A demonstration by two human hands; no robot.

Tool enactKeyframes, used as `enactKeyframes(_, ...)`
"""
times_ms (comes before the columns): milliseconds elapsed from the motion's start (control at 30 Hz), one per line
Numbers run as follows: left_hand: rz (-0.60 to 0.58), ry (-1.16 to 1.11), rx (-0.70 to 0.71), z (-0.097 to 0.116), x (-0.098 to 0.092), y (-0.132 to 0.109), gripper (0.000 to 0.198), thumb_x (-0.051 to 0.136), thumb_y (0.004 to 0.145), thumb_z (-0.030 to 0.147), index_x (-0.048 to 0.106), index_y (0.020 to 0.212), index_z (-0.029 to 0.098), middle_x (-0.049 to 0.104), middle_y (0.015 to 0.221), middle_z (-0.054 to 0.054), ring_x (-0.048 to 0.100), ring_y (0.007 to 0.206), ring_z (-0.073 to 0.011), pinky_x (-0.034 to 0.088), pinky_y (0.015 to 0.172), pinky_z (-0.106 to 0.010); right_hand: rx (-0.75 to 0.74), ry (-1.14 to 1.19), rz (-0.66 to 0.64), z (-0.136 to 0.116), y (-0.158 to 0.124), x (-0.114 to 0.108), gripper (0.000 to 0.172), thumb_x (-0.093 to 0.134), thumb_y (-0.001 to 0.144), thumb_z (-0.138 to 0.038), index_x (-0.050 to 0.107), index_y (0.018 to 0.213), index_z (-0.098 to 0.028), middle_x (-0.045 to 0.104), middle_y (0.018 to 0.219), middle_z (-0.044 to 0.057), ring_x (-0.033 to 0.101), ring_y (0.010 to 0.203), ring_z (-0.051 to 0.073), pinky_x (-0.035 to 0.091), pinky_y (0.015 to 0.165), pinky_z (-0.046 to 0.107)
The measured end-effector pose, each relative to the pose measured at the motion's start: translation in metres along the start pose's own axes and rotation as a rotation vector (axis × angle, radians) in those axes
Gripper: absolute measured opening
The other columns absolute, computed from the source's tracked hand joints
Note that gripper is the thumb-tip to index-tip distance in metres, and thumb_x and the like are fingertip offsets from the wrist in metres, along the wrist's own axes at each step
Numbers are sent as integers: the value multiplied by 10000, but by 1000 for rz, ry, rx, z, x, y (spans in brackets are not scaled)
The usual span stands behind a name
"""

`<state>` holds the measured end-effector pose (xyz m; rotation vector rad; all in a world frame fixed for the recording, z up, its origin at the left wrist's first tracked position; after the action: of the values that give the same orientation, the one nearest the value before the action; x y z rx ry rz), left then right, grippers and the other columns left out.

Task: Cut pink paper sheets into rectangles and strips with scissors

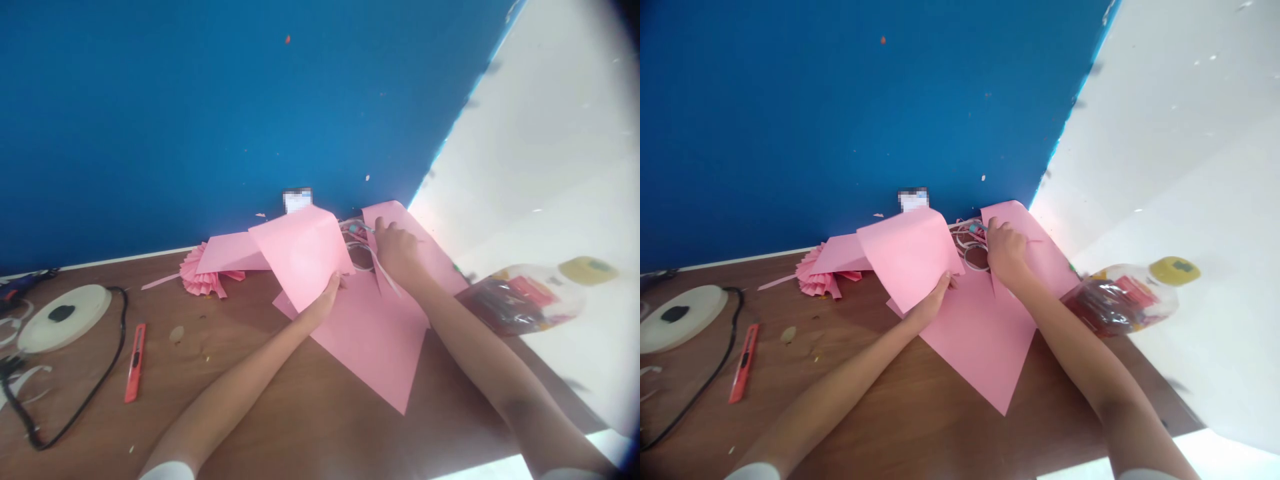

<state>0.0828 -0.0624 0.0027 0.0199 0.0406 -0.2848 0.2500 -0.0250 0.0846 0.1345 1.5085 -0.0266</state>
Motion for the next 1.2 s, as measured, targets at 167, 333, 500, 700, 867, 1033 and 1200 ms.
enactKeyframes(167,135,2,-4,-3,-14,4,431,405,897,477,634,662,198,626,776,-38,550,834,-170,336,968,-312,19,82,99,-7,-7,-22,440,347,847,-106,401,1284,-83,585,961,219,569,808,301,376,631,353)
enactKeyframes(333,250,-109,-36,-14,-28,14,340,467,875,440,691,776,203,642,766,-32,570,819,-165,350,969,-316,-68,96,223,-14,-1,-27,412,378,866,-116,380,1278,-120,579,977,174,512,886,291,368,676,338)
enactKeyframes(500,229,-538,-221,-26,-20,19,165,571,801,254,691,857,154,673,844,-46,566,710,-114,441,804,-266,-84,60,286,-16,4,-19,562,385,855,-128,209,1388,-95,541,1073,185,488,953,302,371,685,347)
enactKeyframes(700,191,-767,-346,-29,-13,19,103,596,757,131,666,829,107,686,914,-88,576,676,-92,467,687,-223,-98,78,245,-15,10,-5,526,470,837,-312,333,1296,-96,520,1073,198,455,990,326,371,731,372)
enactKeyframes(867,138,-751,-335,-31,-13,22,112,586,777,145,659,846,96,680,901,-92,585,685,-95,466,719,-243,-153,201,247,-21,13,-9,412,446,838,-340,466,1199,-143,565,1030,165,507,926,297,380,739,353)
enactKeyframes(1033,82,-715,-264,-28,-12,22,110,592,776,205,643,793,109,664,822,-67,574,676,-101,441,753,-267,-105,106,-165,-19,3,10,402,450,839,-401,562,1105,-121,648,905,177,616,814,307,407,666,349)
enactKeyframes(1200,59,-693,-222,-29,-10,23,145,570,752,246,632,745,116,638,719,-49,558,663,-118,422,736,-281,-136,-57,-244,-20,-14,2,363,494,808,-288,568,1117,-115,654,959,195,639,868,330,420,660,354)
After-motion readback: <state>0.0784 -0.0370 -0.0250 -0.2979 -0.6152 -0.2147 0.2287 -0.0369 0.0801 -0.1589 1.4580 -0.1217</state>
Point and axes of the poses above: each hand's wrist, its own y-axis towards the middle knuckle, its own x-axis out of the palm, z = x × y, the point moved 7 cm from there along y, towards the middle knuckle
